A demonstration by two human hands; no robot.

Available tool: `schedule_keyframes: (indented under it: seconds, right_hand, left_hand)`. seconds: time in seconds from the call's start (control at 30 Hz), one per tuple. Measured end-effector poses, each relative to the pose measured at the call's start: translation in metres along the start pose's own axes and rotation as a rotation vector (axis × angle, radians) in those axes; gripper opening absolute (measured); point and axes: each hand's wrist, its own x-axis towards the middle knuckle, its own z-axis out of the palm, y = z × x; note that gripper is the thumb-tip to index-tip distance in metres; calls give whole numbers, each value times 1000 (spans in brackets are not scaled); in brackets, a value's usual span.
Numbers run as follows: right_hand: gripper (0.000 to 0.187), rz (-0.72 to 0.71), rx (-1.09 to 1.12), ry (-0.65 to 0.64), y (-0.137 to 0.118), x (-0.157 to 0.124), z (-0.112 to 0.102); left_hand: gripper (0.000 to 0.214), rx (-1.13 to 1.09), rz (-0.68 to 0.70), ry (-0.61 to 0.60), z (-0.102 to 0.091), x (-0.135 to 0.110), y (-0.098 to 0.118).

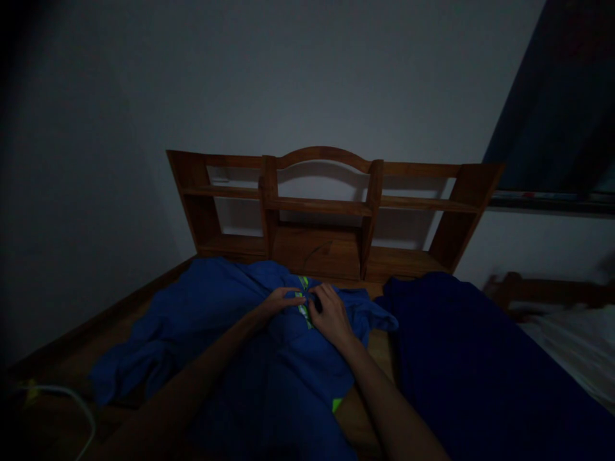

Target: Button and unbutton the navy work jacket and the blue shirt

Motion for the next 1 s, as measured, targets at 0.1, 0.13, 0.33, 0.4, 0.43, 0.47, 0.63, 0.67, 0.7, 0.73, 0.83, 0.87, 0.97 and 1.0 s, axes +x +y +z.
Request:
schedule_keyframes:
  seconds: [0.1,0.13,0.33,0.4,0.43,0.47,0.63,0.67,0.7,0.73,0.83,0.87,0.97,1.0]
  right_hand:
    - [17,1,11,-1,0,0,-2]
    - [17,0,15,-7,0,0,-3]
    - [19,-14,35,-31,0,1,-7]
    - [19,-23,36,-26,0,0,-7]
    - [19,-27,34,-25,1,0,-7]
    - [19,-28,30,-24,1,0,-7]
    - [17,-14,17,-42,5,-1,-7]
    - [17,-8,17,-45,5,-1,-6]
    - [17,-3,18,-49,6,-1,-6]
    - [17,-1,18,-52,7,-1,-6]
    - [17,-2,19,-63,10,-2,-5]
    - [18,-2,20,-69,10,-2,-5]
    - [18,-2,32,-97,11,-1,-7]
    - [17,-4,36,-109,11,-1,-8]
  left_hand:
    - [45,-48,26,-36,-1,2,-2]
    - [46,-61,25,-38,-1,3,-2]
    - [49,-10,30,-2,-3,4,-4]
    - [49,3,26,3,-4,5,-5]
    - [48,11,28,2,-4,5,-6]
    - [48,25,33,-1,-4,6,-7]
    - [46,160,87,24,-8,13,-14]
    - [47,187,100,31,-9,14,-15]
    - [47,213,111,36,-9,15,-16]
    - [48,238,122,40,-10,17,-18]
    - [45,294,157,58,-10,19,-22]
    - [44,303,170,67,-10,20,-23]
    - [41,316,183,100,-9,21,-25]
    - [39,322,184,112,-9,21,-26]
